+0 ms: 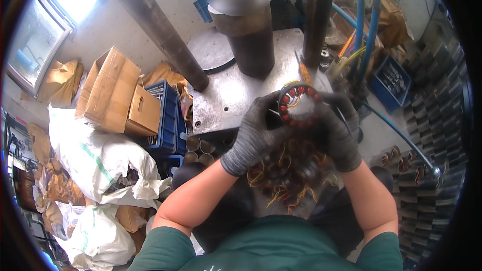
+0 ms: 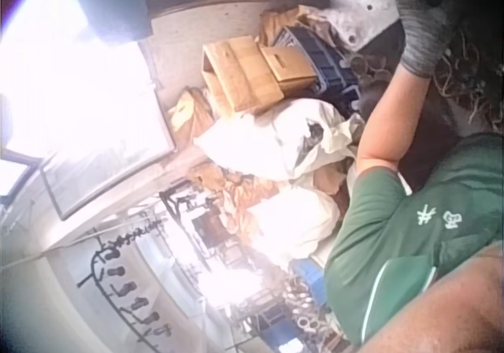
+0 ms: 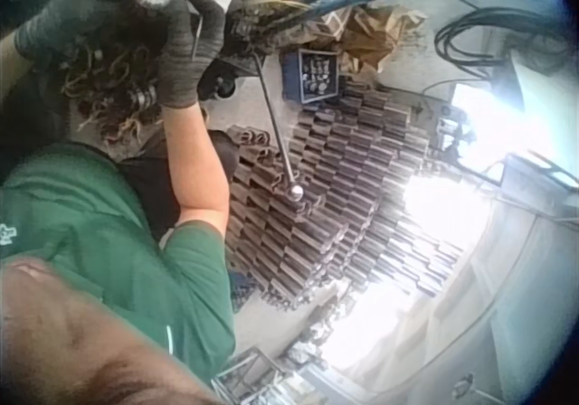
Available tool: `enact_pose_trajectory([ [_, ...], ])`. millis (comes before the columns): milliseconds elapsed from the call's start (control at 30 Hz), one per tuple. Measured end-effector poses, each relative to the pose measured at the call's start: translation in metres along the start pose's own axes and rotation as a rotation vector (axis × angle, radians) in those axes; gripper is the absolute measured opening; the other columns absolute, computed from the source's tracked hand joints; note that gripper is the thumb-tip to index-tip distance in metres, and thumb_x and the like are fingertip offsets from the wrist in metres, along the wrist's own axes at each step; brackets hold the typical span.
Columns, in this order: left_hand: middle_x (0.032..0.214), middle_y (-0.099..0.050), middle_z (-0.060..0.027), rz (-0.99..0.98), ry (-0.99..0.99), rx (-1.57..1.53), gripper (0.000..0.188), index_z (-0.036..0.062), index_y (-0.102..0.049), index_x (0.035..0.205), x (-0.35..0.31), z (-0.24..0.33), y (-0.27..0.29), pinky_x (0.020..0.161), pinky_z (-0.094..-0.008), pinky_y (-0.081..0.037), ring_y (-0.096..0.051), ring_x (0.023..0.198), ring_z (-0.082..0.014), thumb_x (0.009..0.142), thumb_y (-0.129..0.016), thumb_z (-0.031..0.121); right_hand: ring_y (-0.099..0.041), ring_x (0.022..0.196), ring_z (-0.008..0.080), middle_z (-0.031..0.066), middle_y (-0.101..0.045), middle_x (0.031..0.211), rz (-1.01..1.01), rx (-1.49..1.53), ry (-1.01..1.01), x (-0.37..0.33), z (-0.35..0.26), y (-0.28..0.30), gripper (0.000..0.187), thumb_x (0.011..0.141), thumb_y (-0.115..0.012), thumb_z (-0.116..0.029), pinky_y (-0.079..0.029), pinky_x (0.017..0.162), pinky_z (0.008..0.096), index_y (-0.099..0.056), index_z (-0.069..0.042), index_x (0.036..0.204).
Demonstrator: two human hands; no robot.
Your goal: Using a hydraulic press to insert wound motor stators into cylindrical metal housings and stacking the finished components.
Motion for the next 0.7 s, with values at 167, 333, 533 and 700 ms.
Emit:
enact_pose_trajectory([
  [167,0.127,-0.063,-0.0107,-0.052,0.024,-0.414,0.066,-0.0038,-0.050,0.144,-0.001,0.002,-0.002,0.096,-0.0315,-0.055,-0.063,0.111,-0.0153,0.088,-0.079,0.016,-0.069,0.085,0.0089,0.0044,-0.073,0.094,0.014,-0.083,0.020,0.001,0.002,0.001,0.031,0.096,-0.075,-0.016,-0.057,0.077,0.0254,-0.066,-0.003,0.124],
  [333,0.123,-0.064,-0.0109,0.053,0.099,-0.363,0.060,-0.0046,-0.051,0.142,-0.001,0.000,0.013,0.100,-0.0323,-0.052,-0.062,0.111,-0.0164,0.091,-0.075,0.016,-0.069,0.084,0.0092,0.0051,-0.073,0.094,-0.044,-0.081,0.018,0.006,0.004,-0.009,0.029,0.098,-0.072,-0.015,-0.056,0.075,0.0246,-0.065,-0.005,0.124],
  [533,0.113,-0.067,-0.0095,0.234,0.031,-0.292,0.054,-0.0044,-0.054,0.133,-0.001,0.002,0.044,0.083,-0.0291,-0.055,-0.065,0.096,-0.0144,0.091,-0.076,0.020,-0.072,0.087,0.0252,0.0118,-0.073,0.098,-0.215,-0.434,0.308,0.044,0.025,-0.019,0.021,0.096,-0.066,-0.010,-0.057,0.076,0.0362,-0.066,-0.006,0.116],
  [700,0.104,-0.067,-0.0079,0.324,-0.023,-0.403,0.053,-0.0038,-0.056,0.130,0.002,0.002,0.064,0.068,-0.0260,-0.055,-0.065,0.081,-0.0116,0.089,-0.078,0.023,-0.063,0.108,0.0342,0.0144,-0.070,0.109,-0.295,-1.683,0.686,0.065,0.060,-0.045,0.036,0.078,-0.062,-0.008,-0.047,0.094,0.0499,-0.068,-0.008,0.114],
])
Point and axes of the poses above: each hand's wrist, its own x-axis towards the middle knuckle, its own y-axis out of the back of the hand, z = x × y, the point moved 8 cm from there along x, towards the middle knuckle
